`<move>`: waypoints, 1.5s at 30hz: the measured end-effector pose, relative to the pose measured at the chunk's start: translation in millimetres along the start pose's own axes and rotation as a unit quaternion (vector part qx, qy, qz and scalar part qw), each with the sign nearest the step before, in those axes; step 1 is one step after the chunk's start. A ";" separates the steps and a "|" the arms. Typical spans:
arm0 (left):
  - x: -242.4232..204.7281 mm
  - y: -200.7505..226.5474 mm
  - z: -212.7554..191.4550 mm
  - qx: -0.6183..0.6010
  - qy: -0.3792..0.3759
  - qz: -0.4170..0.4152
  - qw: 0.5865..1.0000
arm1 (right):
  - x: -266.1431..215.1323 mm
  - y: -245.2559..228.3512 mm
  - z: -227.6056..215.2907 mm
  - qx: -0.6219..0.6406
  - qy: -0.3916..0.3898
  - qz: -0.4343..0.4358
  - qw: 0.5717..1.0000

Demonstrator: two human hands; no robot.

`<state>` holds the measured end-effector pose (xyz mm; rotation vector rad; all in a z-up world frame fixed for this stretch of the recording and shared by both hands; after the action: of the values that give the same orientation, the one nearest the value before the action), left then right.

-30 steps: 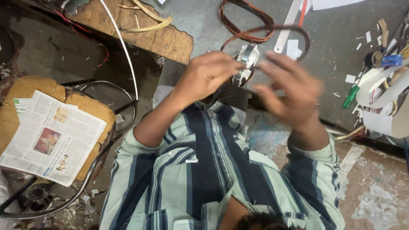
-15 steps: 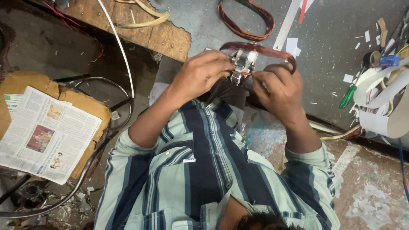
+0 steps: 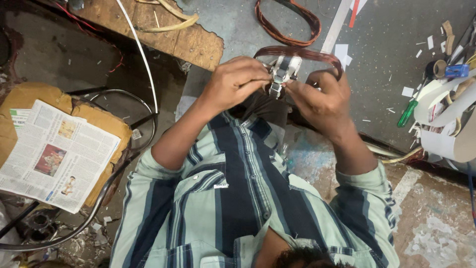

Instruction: The person winds a copper wire around a motor armature, carefully fitting the wire into the slots. They use their hands to manipulate the wire and the armature, ensuring the wire is properly seated.

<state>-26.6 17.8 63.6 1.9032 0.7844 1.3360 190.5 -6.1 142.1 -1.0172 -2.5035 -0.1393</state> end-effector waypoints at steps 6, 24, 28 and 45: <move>17.3 9.0 -5.1 0.110 -0.063 0.047 0.991 | 12.4 30.1 -28.4 -0.180 -0.127 -0.136 0.966; 83.3 -4.8 13.7 0.059 -0.038 0.242 0.968 | 32.1 25.2 -58.0 0.110 0.058 -0.062 0.990; 76.4 8.2 16.5 0.191 -0.068 0.319 0.926 | 13.0 57.2 -13.9 0.524 0.002 0.331 0.785; 45.1 -22.6 -0.9 0.112 -0.049 0.082 0.989 | 15.9 32.4 -1.7 0.227 -0.049 0.223 0.947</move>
<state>-16.4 66.8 70.3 2.2343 0.7684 1.2832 203.1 27.2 148.3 -1.3644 -2.1603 0.6088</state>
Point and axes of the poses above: each hand's wrist, its own x-axis towards the middle knuckle, its own z-axis out of the palm, y = z × x, the point moved 4 cm from there along x, towards the middle knuckle, and after that the axes turned 1 degree about -x, right-handed, at the moved point
